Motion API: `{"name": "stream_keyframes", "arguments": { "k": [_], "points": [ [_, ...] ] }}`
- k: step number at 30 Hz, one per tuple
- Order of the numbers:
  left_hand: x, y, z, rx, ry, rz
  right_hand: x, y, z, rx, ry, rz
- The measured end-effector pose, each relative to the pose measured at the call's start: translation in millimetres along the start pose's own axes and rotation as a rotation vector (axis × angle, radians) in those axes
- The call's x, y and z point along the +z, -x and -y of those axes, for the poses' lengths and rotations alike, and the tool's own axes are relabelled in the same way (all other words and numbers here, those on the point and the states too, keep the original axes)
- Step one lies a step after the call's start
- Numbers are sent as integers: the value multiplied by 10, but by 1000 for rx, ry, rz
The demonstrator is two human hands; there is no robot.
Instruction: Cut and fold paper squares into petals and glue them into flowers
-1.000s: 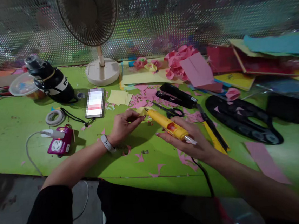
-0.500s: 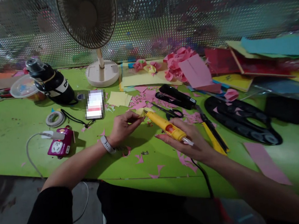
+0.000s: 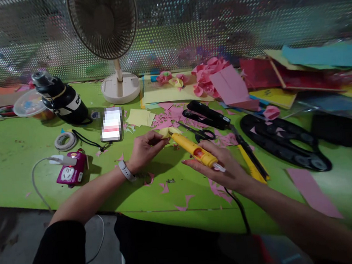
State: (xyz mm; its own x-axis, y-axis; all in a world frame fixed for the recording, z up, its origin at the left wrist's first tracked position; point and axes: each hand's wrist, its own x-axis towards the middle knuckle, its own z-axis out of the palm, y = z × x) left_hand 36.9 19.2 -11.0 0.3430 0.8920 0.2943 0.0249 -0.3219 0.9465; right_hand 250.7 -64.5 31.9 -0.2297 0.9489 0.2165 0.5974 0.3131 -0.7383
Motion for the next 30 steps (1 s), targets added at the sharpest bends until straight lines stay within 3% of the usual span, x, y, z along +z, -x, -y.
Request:
{"name": "stream_keyframes", "arguments": {
  "k": [10, 19, 23, 27, 30],
  "points": [
    [-12, 1, -12, 13, -24, 28, 11, -6, -17, -9, -8, 0],
    [-8, -36, 4, -175, 284, -9, -154, 120, 18, -49, 98, -27],
    [-43, -82, -33, -188, 268, -19, -411, 322, -258, 27, 224, -123],
    [-99, -132, -98, -181, 230, -46, -789, 518, -721, 201, 498, -399],
    [-138, -164, -138, -191, 212, -49, -1035, 625, -1039, 367, 600, -395]
  ]
}}
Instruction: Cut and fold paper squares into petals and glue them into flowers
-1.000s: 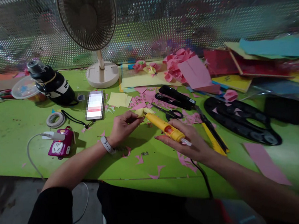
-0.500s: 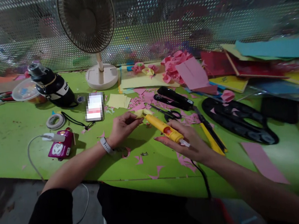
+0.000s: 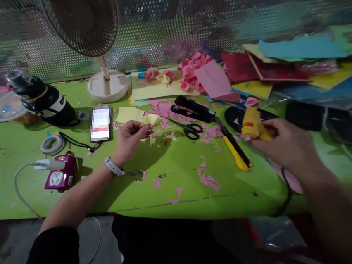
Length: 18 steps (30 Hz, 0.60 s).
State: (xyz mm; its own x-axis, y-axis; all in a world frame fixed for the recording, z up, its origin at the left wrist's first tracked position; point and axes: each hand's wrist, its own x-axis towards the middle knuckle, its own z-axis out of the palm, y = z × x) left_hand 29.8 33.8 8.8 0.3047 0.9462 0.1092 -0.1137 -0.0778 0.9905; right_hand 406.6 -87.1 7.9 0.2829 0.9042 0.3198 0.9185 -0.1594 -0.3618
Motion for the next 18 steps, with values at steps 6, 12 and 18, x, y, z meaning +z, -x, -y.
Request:
{"name": "stream_keyframes", "arguments": {
  "k": [6, 12, 18],
  "points": [
    [-26, -26, 11, -1, -8, -22, 109, -69, -495, 36, 134, -55],
    [-37, -49, 60, -4, 0, -27, -50, -104, -532, -53, 203, 78],
    [-33, -46, 71, -23, -6, -24, -106, -146, 706, -313, -43, 132]
  ]
}}
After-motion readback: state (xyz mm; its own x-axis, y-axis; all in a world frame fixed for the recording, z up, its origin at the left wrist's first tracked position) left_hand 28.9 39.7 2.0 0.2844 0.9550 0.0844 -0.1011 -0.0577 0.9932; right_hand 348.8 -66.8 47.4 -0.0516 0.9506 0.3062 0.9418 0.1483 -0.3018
